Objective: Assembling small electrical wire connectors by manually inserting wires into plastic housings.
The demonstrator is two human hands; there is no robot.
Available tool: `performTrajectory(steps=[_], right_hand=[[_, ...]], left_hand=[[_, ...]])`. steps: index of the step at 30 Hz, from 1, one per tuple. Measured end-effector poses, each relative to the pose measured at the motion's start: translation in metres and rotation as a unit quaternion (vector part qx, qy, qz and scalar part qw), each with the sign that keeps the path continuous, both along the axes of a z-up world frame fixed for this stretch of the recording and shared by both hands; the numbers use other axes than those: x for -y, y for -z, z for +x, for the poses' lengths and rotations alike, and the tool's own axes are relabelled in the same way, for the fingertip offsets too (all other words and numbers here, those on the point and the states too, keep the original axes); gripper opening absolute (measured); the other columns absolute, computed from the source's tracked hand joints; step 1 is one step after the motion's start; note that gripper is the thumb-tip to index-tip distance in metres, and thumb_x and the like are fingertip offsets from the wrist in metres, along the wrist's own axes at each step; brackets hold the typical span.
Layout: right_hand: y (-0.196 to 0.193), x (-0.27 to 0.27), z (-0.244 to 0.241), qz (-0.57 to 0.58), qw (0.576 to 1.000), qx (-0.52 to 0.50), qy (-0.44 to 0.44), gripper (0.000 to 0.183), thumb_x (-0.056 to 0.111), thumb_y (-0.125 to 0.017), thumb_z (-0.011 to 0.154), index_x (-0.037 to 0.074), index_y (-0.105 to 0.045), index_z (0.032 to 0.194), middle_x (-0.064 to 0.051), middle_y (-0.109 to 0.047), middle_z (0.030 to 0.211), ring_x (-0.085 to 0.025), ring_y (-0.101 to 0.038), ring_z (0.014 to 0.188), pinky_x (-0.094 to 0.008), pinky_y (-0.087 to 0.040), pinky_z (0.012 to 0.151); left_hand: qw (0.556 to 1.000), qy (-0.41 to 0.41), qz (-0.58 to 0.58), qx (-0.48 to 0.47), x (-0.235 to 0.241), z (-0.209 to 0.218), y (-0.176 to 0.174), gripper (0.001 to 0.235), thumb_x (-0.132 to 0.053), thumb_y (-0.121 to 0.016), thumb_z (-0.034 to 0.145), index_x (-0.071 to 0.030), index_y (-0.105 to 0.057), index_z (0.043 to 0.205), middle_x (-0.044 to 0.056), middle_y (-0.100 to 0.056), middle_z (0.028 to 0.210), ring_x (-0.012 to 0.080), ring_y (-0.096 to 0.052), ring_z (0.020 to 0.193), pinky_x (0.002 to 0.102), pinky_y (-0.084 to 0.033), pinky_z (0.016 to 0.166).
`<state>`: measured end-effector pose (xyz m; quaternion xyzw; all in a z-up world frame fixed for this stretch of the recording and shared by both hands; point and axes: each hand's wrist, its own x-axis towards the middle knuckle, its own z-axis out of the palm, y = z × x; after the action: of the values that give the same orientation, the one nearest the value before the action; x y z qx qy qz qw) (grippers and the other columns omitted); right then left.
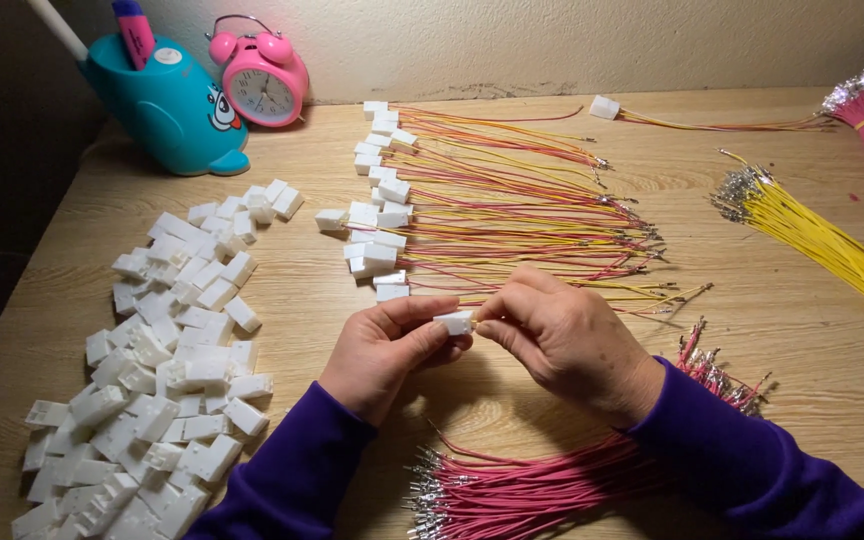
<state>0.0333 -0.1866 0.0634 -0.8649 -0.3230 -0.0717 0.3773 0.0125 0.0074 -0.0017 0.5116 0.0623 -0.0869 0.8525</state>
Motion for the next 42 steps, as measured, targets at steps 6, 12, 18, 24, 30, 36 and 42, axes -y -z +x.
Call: performTrajectory(steps=[6,12,18,24,30,36,42], right_hand=[[0.0,-0.002,-0.001,-0.009,0.999,0.017,0.032,0.009,0.019,-0.066,0.087,0.017,-0.065,0.079,-0.005,-0.055,0.069,-0.028,-0.064,0.065,-0.034,-0.053,0.057],[0.002,-0.003,0.003,-0.008,1.0,0.008,0.026,0.005,0.02,-0.064,0.09,0.018,-0.066,0.086,-0.005,-0.058,0.072,-0.028,-0.066,0.072,-0.036,-0.054,0.066],[-0.007,0.012,0.01,0.001,0.997,-0.059,0.044,0.017,0.027,-0.056,0.093,0.022,-0.07,0.102,-0.008,-0.074,0.083,-0.032,-0.071,0.086,-0.039,-0.056,0.072],[-0.004,0.072,0.056,-0.174,0.951,0.196,0.165,0.026,0.028,-0.059,0.093,0.019,-0.072,0.113,-0.002,-0.073,0.107,-0.02,-0.071,0.081,-0.038,-0.057,0.067],[0.04,0.101,0.086,-0.305,0.902,0.169,0.256,0.034,0.045,-0.053,0.088,0.037,-0.066,0.119,0.008,-0.066,0.114,-0.017,-0.063,0.108,-0.038,-0.047,0.086],[0.023,0.09,0.077,-0.231,0.912,0.249,0.231,0.028,0.035,-0.063,0.088,0.027,-0.07,0.114,0.001,-0.066,0.109,-0.023,-0.064,0.099,-0.04,-0.051,0.087],[0.02,0.079,0.068,-0.218,0.924,0.245,0.197,0.029,0.032,-0.064,0.086,0.024,-0.07,0.113,0.0,-0.064,0.111,-0.021,-0.062,0.104,-0.038,-0.05,0.09]], left_hand=[[1.0,-0.002,-0.001,0.003,0.0,0.0,-0.001,0.032,0.007,-0.064,0.084,0.01,-0.066,0.116,0.025,-0.072,0.093,0.0332,-0.073,0.081,0.041,-0.065,0.072],[1.0,-0.009,0.019,0.01,-0.002,-0.002,-0.01,0.032,0.004,-0.064,0.085,0.009,-0.066,0.117,0.023,-0.071,0.086,0.0314,-0.074,0.079,0.041,-0.065,0.071],[0.969,-0.062,0.206,0.123,-0.027,0.028,-0.039,0.026,-0.006,-0.061,0.091,-0.002,-0.07,0.116,0.014,-0.071,0.078,0.0195,-0.071,0.071,0.032,-0.064,0.064],[0.834,-0.073,0.515,0.184,-0.072,0.091,-0.058,0.021,-0.026,-0.054,0.093,-0.02,-0.069,0.106,-0.005,-0.072,0.089,0.0088,-0.061,0.081,0.025,-0.045,0.076],[0.725,-0.053,0.668,0.158,-0.079,0.121,-0.027,0.037,-0.041,-0.067,0.083,-0.031,-0.067,0.119,0.0,-0.059,0.12,0.0236,-0.045,0.121,0.044,-0.034,0.1],[0.673,-0.139,0.72,0.094,-0.142,0.127,-0.062,0.036,-0.016,-0.059,0.088,-0.031,-0.069,0.119,-0.003,-0.066,0.118,0.0263,-0.048,0.119,0.043,-0.04,0.097],[0.587,-0.039,0.808,0.016,-0.148,0.115,-0.062,0.045,-0.05,-0.058,0.083,-0.028,-0.064,0.122,-0.001,-0.06,0.124,0.0288,-0.044,0.124,0.058,-0.029,0.097]])
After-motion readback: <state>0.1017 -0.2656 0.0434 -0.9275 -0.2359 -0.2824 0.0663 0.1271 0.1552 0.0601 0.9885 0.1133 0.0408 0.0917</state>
